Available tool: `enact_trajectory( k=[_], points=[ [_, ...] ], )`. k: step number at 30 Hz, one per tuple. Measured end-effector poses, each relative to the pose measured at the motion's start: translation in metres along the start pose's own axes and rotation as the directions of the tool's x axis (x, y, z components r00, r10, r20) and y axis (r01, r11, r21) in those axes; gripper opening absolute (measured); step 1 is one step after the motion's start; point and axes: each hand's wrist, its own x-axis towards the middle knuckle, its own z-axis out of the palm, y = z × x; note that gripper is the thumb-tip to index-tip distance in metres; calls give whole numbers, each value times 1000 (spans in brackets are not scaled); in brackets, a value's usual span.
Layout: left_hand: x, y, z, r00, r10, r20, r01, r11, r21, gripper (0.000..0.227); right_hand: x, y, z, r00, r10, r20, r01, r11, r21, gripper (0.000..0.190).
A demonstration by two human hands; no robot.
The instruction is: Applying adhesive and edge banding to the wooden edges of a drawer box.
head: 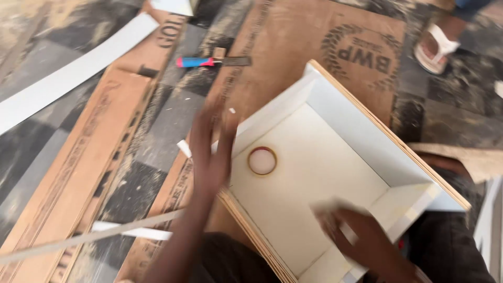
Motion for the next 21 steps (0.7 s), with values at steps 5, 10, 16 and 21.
enact_trajectory(
  k=[5,10,16,21],
  points=[
    [-198,-31,-3,945,67,-320,-66,998,14,35,167,-42,71,979,-146,140,183,938,-296,57],
    [-296,-90,3,852,-523,-18,399,672,-624,46,181,-46,95,972,-233,42,220,823,-524,32],
    [-191,-5,-24,804,-594,-2,563,763,-318,65,82,-89,33,947,262,186,-318,684,656,31],
    [-172,-1,-11,647,-762,-39,738,638,-220,102,-66,45,56,984,159,-76,-24,549,835,59]
  ],
)
